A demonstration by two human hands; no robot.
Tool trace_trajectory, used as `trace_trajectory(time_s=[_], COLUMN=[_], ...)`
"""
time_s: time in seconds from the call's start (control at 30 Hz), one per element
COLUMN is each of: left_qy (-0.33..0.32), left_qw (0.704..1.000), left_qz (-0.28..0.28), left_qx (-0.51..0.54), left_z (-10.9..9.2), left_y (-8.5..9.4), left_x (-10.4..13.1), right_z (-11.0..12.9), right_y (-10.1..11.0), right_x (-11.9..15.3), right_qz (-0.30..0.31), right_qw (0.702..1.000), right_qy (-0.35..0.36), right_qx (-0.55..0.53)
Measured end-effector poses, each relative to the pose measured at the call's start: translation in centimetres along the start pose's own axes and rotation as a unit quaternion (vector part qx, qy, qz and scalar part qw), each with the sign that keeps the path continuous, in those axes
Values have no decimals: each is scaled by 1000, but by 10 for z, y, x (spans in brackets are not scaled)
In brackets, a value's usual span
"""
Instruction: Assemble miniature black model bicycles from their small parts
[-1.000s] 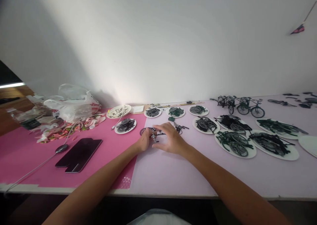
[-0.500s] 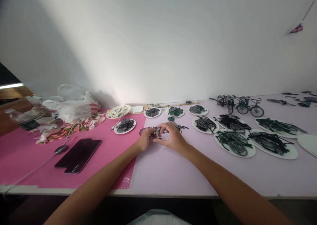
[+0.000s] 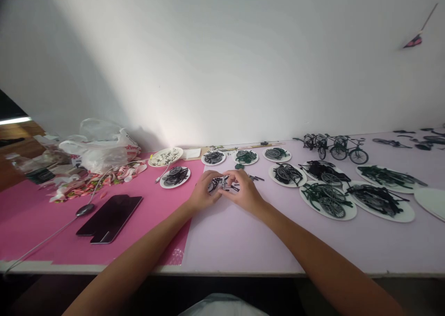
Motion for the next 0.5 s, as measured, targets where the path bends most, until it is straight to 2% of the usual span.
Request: trace_trajectory(time_s=[0.2, 0.5], left_qy=[15, 9], left_qw=[1000, 999], left_qz=[10, 26], left_qx=[-10, -21], left_z=[9, 8], left_y=[-10, -9], left_x=[0, 2], right_z=[-2, -1], right_y=[0, 0], right_x=[0, 0], right_qz=[14, 24], right_qw=[1000, 1000], right_qy=[5, -5], right_qx=[17, 19])
Point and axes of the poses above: each hand's wrist, its own x-axis away from the middle knuckle, its own y-axis out of the back of the hand, z = x × y, the point moved 1 cm from there along -x, towards the middle knuckle, and after that the axes turned 6 degrees about -x, right-handed, at the moved point
